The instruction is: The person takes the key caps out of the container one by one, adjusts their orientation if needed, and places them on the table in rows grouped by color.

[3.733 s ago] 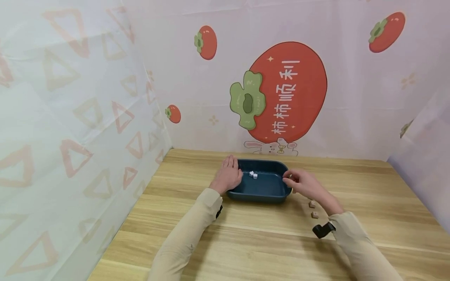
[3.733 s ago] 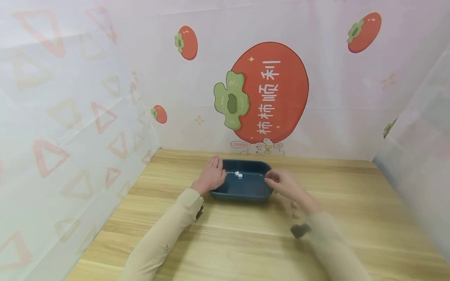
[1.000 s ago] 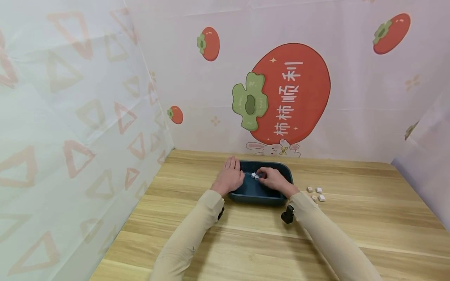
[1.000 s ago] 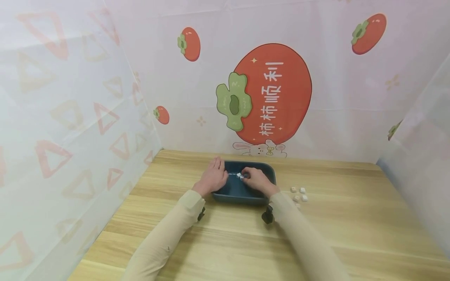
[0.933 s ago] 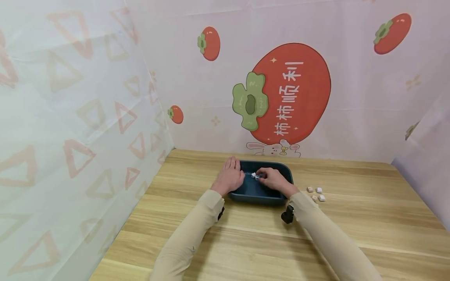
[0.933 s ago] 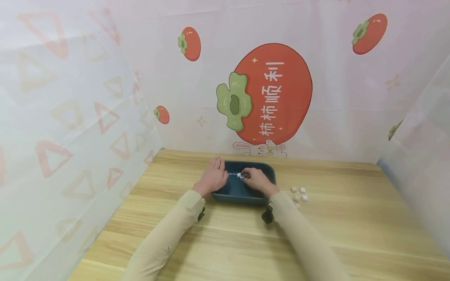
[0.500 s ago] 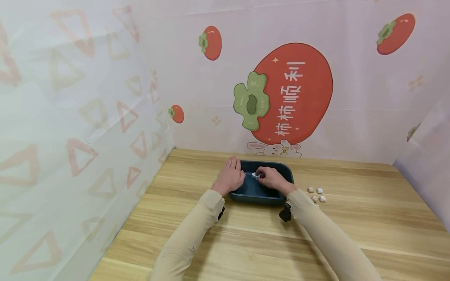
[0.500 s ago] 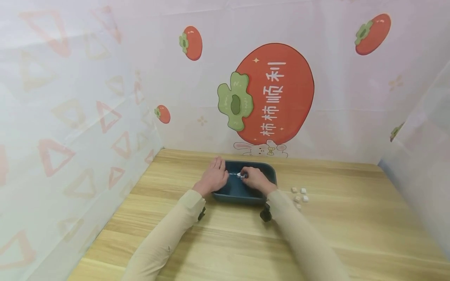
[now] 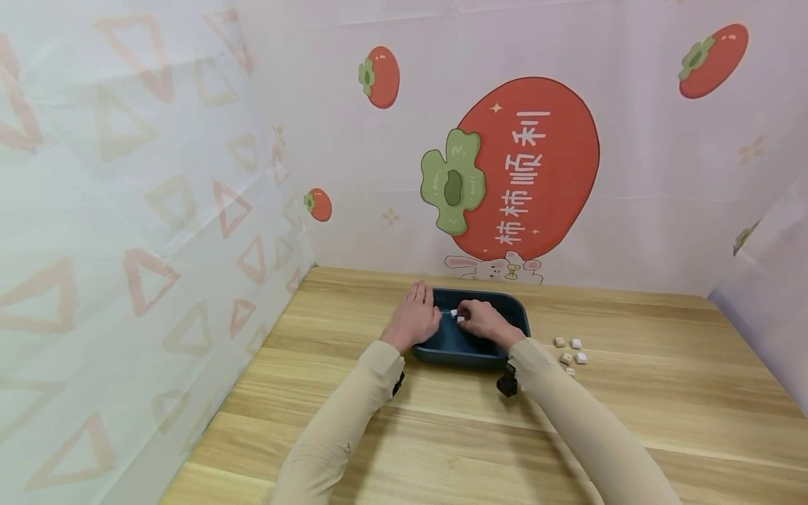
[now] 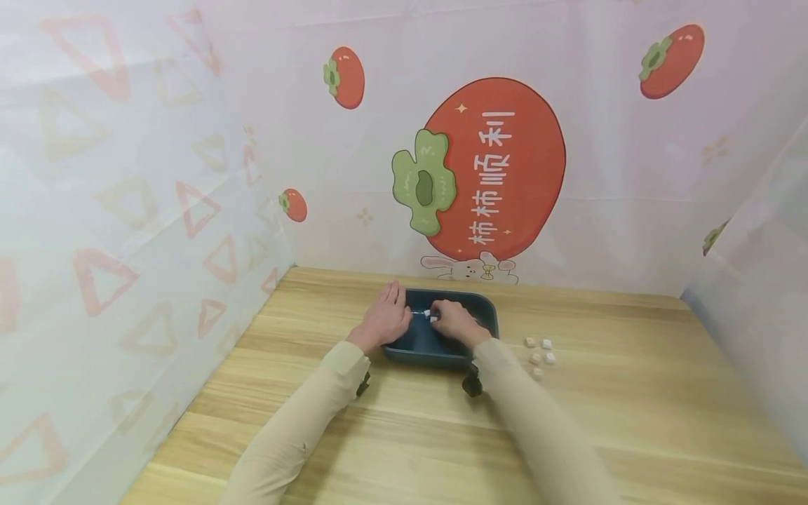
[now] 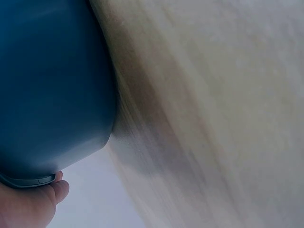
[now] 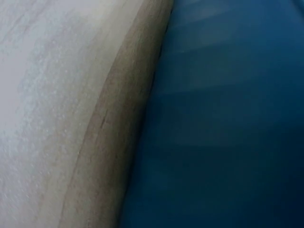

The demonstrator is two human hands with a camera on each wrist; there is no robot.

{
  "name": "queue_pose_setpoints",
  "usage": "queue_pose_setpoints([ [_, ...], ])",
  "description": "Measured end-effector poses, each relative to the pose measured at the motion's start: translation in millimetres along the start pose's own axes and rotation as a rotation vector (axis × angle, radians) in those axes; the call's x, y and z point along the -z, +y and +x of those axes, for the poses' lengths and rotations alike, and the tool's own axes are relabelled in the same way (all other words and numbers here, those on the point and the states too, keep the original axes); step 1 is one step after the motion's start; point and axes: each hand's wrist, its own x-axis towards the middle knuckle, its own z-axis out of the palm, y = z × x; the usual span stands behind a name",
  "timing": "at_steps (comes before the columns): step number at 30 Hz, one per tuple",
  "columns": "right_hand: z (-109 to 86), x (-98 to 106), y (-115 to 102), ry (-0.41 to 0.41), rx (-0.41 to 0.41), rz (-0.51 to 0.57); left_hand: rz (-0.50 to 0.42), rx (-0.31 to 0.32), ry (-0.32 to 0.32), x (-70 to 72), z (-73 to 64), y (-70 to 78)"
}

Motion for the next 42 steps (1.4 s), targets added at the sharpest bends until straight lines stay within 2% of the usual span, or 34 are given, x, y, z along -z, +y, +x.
queue_pose_setpoints([
  [10,-1.6,0,2,-0.006,-0.03,0.023,-0.011,0.001,-0.007,-1.5,1.1,0.2],
  [25,-27.2,23,-1,0.011,0.0,0.094,0.019,0.008,-0.011,-2.0,1.3,1.1],
  [42,-53.0,34,-8,0.074,0.06,0.049,0.011,0.01,-0.006,-2.1,0.5,0.5],
])
